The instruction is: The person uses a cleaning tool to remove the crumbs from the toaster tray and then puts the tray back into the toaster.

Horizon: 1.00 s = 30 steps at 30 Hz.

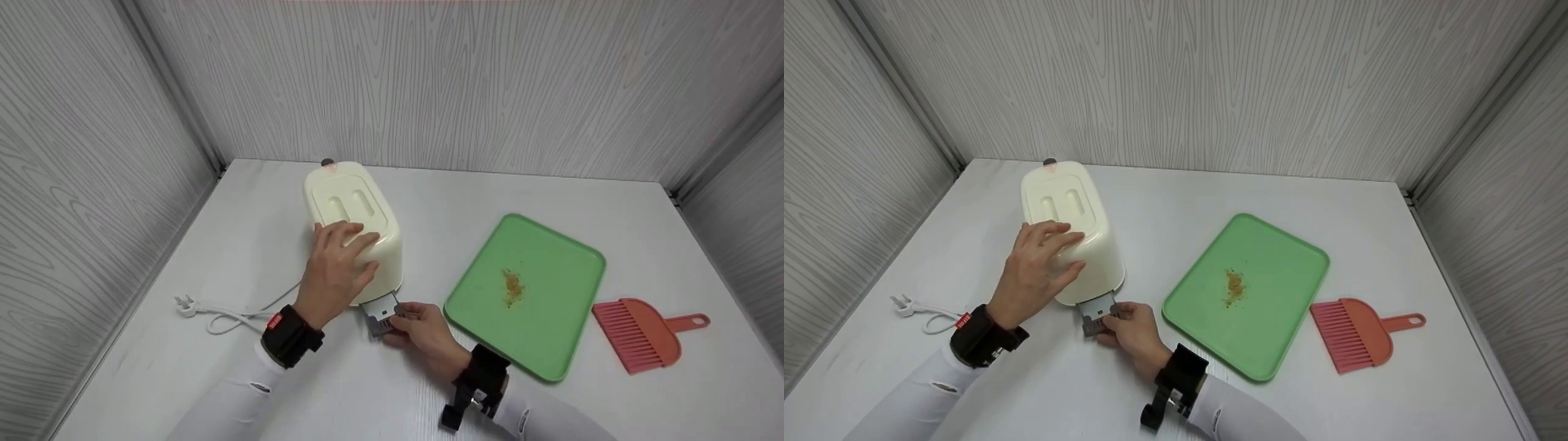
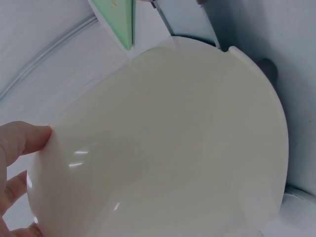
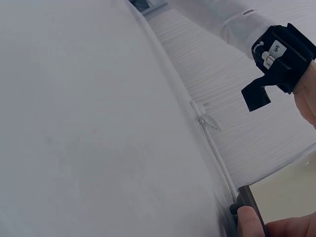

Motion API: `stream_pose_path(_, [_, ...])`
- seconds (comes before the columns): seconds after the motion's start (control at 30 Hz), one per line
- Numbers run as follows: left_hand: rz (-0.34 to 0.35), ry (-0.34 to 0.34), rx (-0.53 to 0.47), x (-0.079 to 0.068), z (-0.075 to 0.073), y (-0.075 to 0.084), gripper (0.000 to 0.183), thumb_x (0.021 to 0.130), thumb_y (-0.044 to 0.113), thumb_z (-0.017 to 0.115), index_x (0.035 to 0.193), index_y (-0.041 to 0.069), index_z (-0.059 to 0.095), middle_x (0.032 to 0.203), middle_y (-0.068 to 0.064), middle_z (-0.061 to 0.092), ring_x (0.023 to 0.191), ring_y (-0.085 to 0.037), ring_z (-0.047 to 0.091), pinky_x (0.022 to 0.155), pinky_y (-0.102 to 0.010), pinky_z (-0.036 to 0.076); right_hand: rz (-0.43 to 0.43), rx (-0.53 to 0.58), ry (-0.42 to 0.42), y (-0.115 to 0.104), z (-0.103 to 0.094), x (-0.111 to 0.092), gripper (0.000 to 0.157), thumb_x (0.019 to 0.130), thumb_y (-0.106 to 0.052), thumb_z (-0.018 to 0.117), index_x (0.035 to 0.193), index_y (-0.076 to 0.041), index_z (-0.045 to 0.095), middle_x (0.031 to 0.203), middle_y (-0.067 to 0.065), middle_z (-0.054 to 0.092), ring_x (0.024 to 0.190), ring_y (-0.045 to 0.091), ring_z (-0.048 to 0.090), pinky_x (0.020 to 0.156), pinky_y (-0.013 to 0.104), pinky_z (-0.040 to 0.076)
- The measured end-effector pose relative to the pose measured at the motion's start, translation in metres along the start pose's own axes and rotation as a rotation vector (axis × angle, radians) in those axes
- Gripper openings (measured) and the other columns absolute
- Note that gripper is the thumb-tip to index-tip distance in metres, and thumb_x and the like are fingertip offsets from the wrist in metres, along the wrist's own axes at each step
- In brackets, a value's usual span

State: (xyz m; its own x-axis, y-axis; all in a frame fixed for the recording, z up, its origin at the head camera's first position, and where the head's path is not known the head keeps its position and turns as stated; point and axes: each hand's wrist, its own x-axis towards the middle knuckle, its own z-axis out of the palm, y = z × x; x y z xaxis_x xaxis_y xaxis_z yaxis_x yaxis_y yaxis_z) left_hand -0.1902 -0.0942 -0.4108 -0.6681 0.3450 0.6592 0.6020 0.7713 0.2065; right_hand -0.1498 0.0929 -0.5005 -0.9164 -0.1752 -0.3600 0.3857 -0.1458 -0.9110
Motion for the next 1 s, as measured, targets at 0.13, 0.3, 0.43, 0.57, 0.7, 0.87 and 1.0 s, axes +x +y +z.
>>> stream_pose_path(0.13, [-0.002, 0.0, 0.001, 0.0, -0.001, 0.001, 0.04, 0.085, 0.019, 0.086, 0.122, 0.013, 0.073, 0.128, -0.014, 0.064, 0.123, -0.037, 0.056, 0.109, -0.076, 0.037, 0.003, 0.03, 0.01, 0.0, 0.001, 0.002, 0.043, 0.097, 0.006, 0.062, 0.136, 0.017, 0.049, 0.118, 0.025, 0.068, 0.094, 0.022, 0.074, 0.081, 0.031, 0.064])
stream_pose_path(0.3, [-0.009, 0.003, -0.016, -0.001, -0.001, 0.001, 0.04, 0.085, 0.018, 0.086, 0.123, 0.013, 0.073, 0.127, -0.014, 0.063, 0.124, -0.036, 0.055, 0.109, -0.075, 0.037, -0.001, 0.071, 0.007, -0.001, 0.004, 0.003, 0.04, 0.097, 0.007, 0.06, 0.134, 0.018, 0.05, 0.116, 0.025, 0.07, 0.094, 0.021, 0.073, 0.082, 0.029, 0.064])
stream_pose_path(0.43, [-0.018, 0.0, -0.042, -0.001, -0.001, 0.001, 0.04, 0.085, 0.017, 0.086, 0.123, 0.014, 0.073, 0.127, -0.014, 0.062, 0.125, -0.035, 0.054, 0.11, -0.076, 0.036, -0.004, 0.08, 0.02, -0.002, 0.007, 0.002, 0.038, 0.099, 0.006, 0.057, 0.135, 0.018, 0.05, 0.119, 0.027, 0.069, 0.096, 0.021, 0.073, 0.083, 0.028, 0.063])
stream_pose_path(0.57, [-0.016, -0.002, -0.033, -0.001, -0.001, 0.001, 0.041, 0.085, 0.018, 0.086, 0.123, 0.013, 0.073, 0.127, -0.014, 0.063, 0.124, -0.036, 0.055, 0.11, -0.075, 0.037, 0.005, 0.083, 0.034, -0.003, 0.01, 0.004, 0.037, 0.101, 0.004, 0.056, 0.135, 0.018, 0.05, 0.122, 0.028, 0.067, 0.098, 0.022, 0.073, 0.083, 0.028, 0.063])
stream_pose_path(0.7, [-0.007, 0.0, -0.018, -0.002, -0.001, 0.001, 0.041, 0.085, 0.019, 0.086, 0.123, 0.013, 0.072, 0.127, -0.014, 0.063, 0.124, -0.036, 0.056, 0.109, -0.075, 0.038, 0.01, 0.085, 0.044, -0.003, 0.012, 0.006, 0.037, 0.101, 0.004, 0.056, 0.135, 0.018, 0.051, 0.122, 0.028, 0.067, 0.098, 0.022, 0.073, 0.083, 0.027, 0.063])
stream_pose_path(0.87, [0.001, 0.007, -0.007, -0.002, -0.002, 0.001, 0.041, 0.085, 0.02, 0.087, 0.123, 0.013, 0.073, 0.127, -0.014, 0.063, 0.124, -0.036, 0.056, 0.109, -0.074, 0.039, 0.005, 0.103, 0.054, -0.003, 0.014, 0.008, 0.035, 0.101, 0.005, 0.055, 0.133, 0.018, 0.051, 0.12, 0.027, 0.068, 0.098, 0.023, 0.073, 0.083, 0.028, 0.063])
stream_pose_path(1.0, [0.006, 0.006, -0.008, -0.002, -0.001, 0.001, 0.041, 0.085, 0.021, 0.086, 0.123, 0.013, 0.072, 0.127, -0.014, 0.063, 0.124, -0.036, 0.056, 0.109, -0.074, 0.039, -0.005, 0.115, 0.057, -0.002, 0.017, 0.01, 0.034, 0.101, 0.005, 0.054, 0.133, 0.019, 0.052, 0.12, 0.027, 0.069, 0.101, 0.024, 0.073, 0.084, 0.027, 0.063])
